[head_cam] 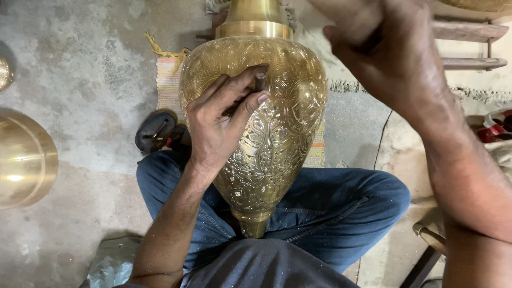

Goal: The person sits cross-legged on the floor with a large brass vase on their lap and engraves decorative floral patterns into its surface. They hold a small chisel against the metal with one hand and strike it with a wooden mallet in the other, repositioning the chisel repeatedly to work different areas of the pattern.

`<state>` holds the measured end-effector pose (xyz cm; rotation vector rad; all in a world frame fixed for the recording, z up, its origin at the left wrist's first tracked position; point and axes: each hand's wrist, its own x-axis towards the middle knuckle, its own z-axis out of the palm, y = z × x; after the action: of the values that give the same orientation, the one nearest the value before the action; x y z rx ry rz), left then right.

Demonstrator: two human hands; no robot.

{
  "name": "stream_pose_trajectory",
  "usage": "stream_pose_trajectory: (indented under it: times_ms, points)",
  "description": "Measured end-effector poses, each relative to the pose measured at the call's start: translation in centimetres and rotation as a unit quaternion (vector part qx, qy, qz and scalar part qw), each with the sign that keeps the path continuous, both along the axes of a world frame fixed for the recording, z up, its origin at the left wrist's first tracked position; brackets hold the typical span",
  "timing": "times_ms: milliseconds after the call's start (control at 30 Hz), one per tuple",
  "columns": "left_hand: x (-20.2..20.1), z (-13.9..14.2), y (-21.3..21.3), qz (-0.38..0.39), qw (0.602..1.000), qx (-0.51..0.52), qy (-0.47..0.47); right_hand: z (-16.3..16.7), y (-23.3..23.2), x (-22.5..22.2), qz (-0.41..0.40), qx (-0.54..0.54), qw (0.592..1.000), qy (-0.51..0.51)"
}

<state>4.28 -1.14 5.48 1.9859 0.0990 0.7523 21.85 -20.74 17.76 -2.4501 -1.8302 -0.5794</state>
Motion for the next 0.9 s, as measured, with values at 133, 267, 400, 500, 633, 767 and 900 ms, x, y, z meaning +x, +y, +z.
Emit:
stream_pose_trajectory:
  times_ms: [133, 267, 400, 500, 633, 767, 900]
  points:
    - [-0.1, 0.3, 0.1, -0.001, 1.0, 0.015, 0.011, -0.5, -0.3, -0.1, -0.039, -0.066, 0.997, 0.016]
    - [-0.2, 0.9, 0.2, -0.013, 1.0, 0.007, 0.01, -0.7, -0.5, -0.5, -0.002, -0.02, 0.999, 0.027]
    - [-0.2, 1.3, 0.3, -0.016, 0.999, 0.028, 0.024, -0.5, -0.3, -0.8, 0.006, 0.06, 0.998, 0.019]
    - [-0.3, 1.4, 0.3, -0.009, 0.999, 0.021, 0.022, -0.5, 0.1, -1.1, -0.094, 0.11, 0.952, 0.268]
    - [-0.3, 1.1, 0.4, -0.02, 0.999, 0.039, 0.02, -0.5, 0.1, -1.2, -0.025, -0.004, 0.999, 0.03]
    - [-0.1, 0.8, 0.4, -0.028, 1.0, 0.012, 0.009, -1.1, -0.5, -1.3, 0.02, 0.139, 0.955, 0.263]
    - [0.0, 0.7, 0.4, -0.028, 0.999, 0.026, 0.01, -1.6, -0.9, -0.6, -0.02, -0.016, 0.998, 0.051]
